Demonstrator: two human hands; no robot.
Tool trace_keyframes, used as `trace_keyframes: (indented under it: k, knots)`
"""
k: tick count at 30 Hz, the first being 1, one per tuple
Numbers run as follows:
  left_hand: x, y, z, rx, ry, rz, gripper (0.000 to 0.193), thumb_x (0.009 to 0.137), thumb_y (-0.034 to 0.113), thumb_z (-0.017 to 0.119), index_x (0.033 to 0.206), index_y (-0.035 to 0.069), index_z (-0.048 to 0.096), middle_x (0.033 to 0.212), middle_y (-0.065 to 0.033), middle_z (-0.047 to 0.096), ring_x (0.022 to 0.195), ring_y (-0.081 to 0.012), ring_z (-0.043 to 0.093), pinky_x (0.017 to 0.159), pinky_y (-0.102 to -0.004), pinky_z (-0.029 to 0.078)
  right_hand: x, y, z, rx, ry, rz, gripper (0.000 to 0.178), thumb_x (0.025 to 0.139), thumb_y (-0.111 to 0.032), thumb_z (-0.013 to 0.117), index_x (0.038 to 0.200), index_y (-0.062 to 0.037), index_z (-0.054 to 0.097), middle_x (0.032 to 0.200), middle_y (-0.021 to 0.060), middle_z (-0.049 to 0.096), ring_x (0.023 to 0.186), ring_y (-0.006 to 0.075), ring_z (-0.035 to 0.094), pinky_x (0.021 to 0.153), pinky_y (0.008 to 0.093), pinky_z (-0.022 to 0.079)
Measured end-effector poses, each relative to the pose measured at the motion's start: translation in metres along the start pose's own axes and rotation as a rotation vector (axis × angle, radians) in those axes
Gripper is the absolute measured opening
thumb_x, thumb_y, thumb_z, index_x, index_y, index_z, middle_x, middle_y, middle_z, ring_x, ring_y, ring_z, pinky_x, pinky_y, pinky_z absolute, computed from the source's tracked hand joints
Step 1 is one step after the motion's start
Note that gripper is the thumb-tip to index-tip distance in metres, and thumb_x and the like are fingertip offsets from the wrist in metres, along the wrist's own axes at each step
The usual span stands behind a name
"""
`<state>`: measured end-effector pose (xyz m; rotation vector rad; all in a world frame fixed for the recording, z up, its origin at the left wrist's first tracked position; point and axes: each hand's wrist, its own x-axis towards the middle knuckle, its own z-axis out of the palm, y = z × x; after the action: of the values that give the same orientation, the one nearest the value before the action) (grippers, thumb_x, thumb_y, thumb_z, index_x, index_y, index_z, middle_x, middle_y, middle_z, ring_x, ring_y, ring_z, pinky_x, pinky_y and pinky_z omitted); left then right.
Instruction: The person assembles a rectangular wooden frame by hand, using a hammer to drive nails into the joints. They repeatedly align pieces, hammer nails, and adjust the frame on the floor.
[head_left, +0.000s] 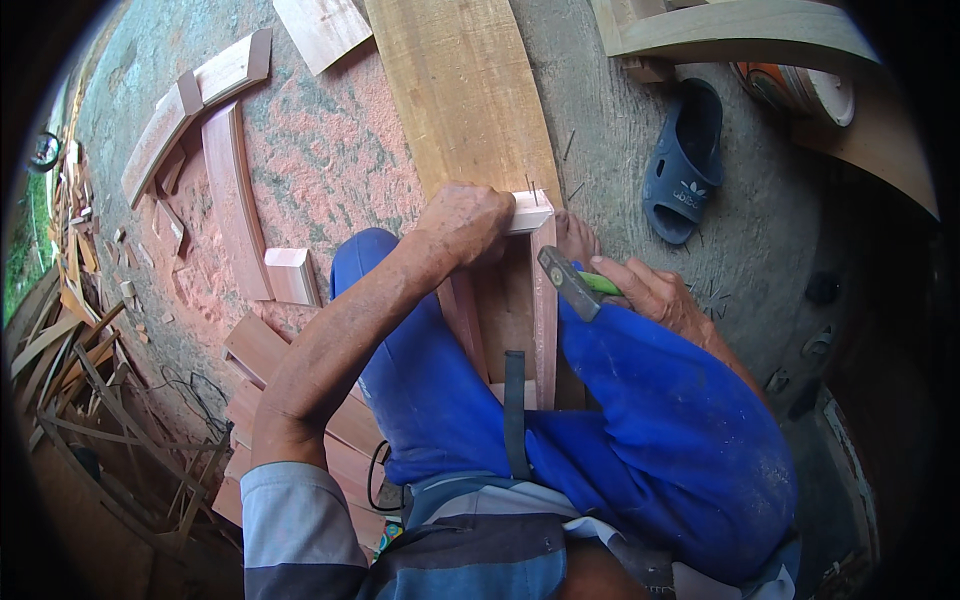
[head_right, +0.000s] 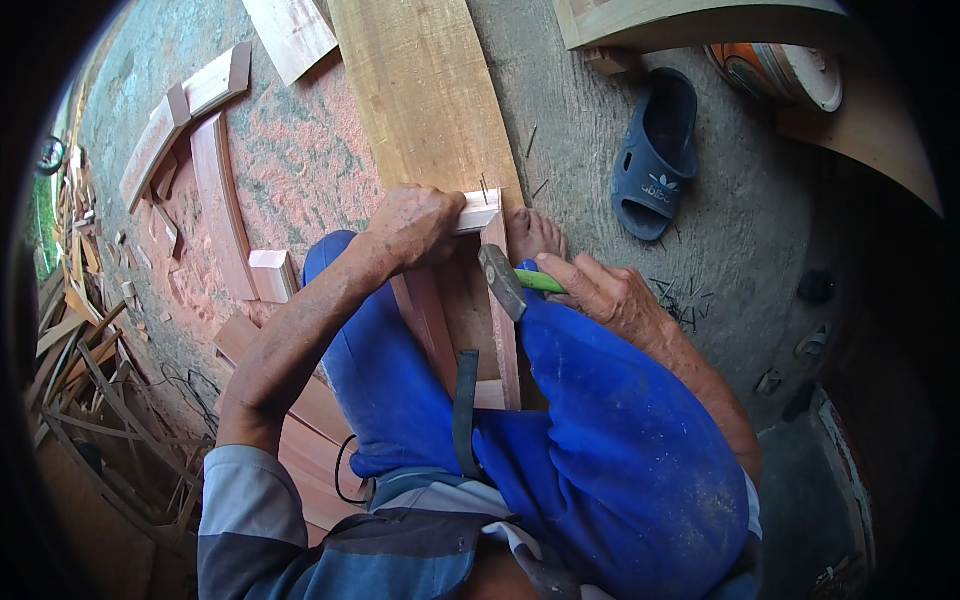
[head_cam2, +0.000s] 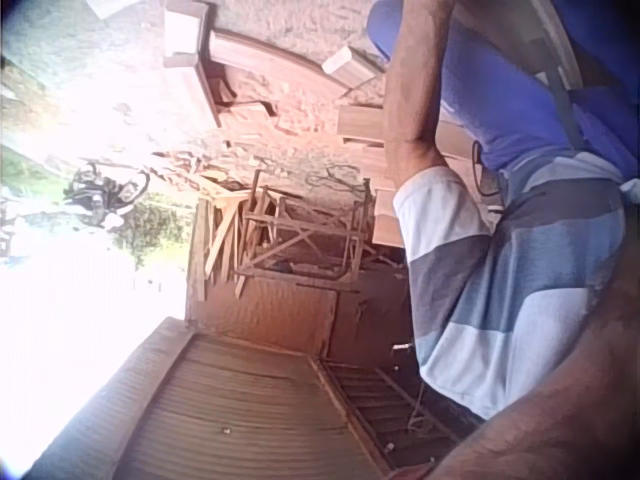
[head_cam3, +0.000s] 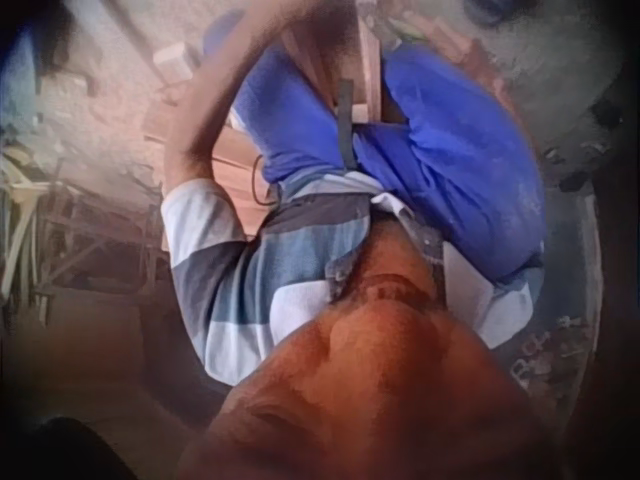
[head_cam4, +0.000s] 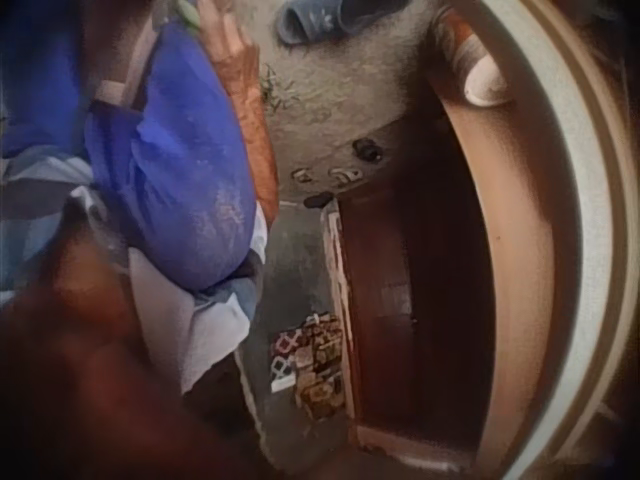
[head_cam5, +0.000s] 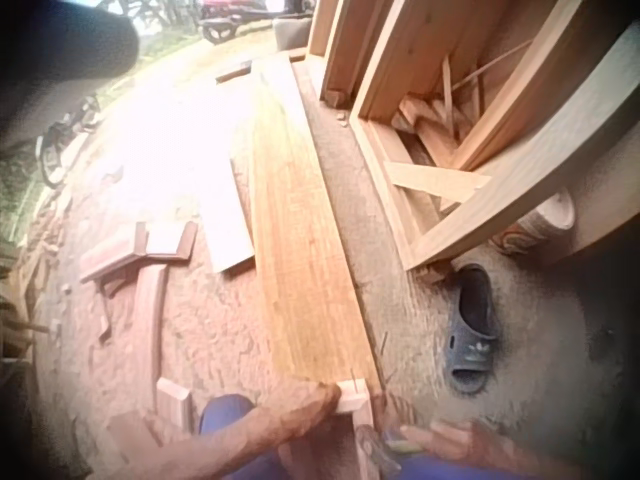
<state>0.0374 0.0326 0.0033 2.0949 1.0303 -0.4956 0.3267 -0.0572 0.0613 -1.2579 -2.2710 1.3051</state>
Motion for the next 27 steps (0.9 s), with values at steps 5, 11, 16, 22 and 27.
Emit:
trace_keyframes:
  k: [5, 11, 16, 22, 27]
  knots:
    - [0.002, 0.000, 0.003, -0.011, 0.039, 0.033, 0.023, 0.079, 0.018, 0.075, 0.096, 0.003, 0.071, 0.086, -0.0241, 0.075, 0.085, -0.0414, 0.075, 0.079, -0.0501, 0.060, 0.011, 0.011, 0.002, -0.087, -0.074, 0.074, 0.049, 0.097, -0.018, 0.069, 0.144, -0.0093, 0.055, 0.086, 0.0155, 0.064, 0.072, 0.0351, 0.072, 0.062, 0.0465, 0.059]
    - [0.000, 0.003, -0.002, -0.009, 0.031, -0.009, 0.019, 0.077, 0.015, 0.075, 0.091, 0.003, 0.076, 0.089, -0.0213, 0.077, 0.088, -0.0365, 0.077, 0.079, -0.0460, 0.061, 0.010, 0.026, 0.002, 0.109, -0.002, 0.204, 0.043, 0.101, -0.019, 0.066, 0.142, -0.0082, 0.057, 0.095, 0.0182, 0.071, 0.079, 0.0358, 0.075, 0.068, 0.0465, 0.060]
    - [0.001, 0.001, 0.001, 0.001, 0.069, 0.004, 0.017, 0.076, 0.014, 0.075, 0.088, 0.003, 0.077, 0.089, -0.0212, 0.077, 0.087, -0.0367, 0.077, 0.079, -0.0461, 0.061, 0.017, 0.034, -0.007, -0.009, 0.095, 0.183, 0.045, 0.101, -0.017, 0.068, 0.144, -0.0093, 0.058, 0.097, 0.0165, 0.075, 0.083, 0.0340, 0.076, 0.071, 0.0439, 0.061]
    - [0.002, 0.000, 0.002, 0.001, 0.020, 0.016, 0.020, 0.077, 0.016, 0.074, 0.093, 0.004, 0.074, 0.087, -0.0221, 0.076, 0.087, -0.0384, 0.076, 0.079, -0.0484, 0.060, 0.024, 0.029, -0.007, -0.181, 0.063, 0.041, 0.048, 0.100, -0.017, 0.068, 0.147, -0.0102, 0.057, 0.099, 0.0139, 0.076, 0.082, 0.0306, 0.076, 0.071, 0.0413, 0.062]
    - [0.002, -0.001, 0.004, 0.012, 0.035, 0.026, 0.020, 0.077, 0.016, 0.074, 0.092, 0.004, 0.074, 0.087, -0.0220, 0.076, 0.086, -0.0380, 0.076, 0.079, -0.0477, 0.060, 0.028, 0.035, -0.014, -0.251, -0.071, 0.076, 0.047, 0.101, -0.015, 0.067, 0.147, -0.0071, 0.058, 0.104, 0.0156, 0.076, 0.085, 0.0281, 0.076, 0.075, 0.0396, 0.062]
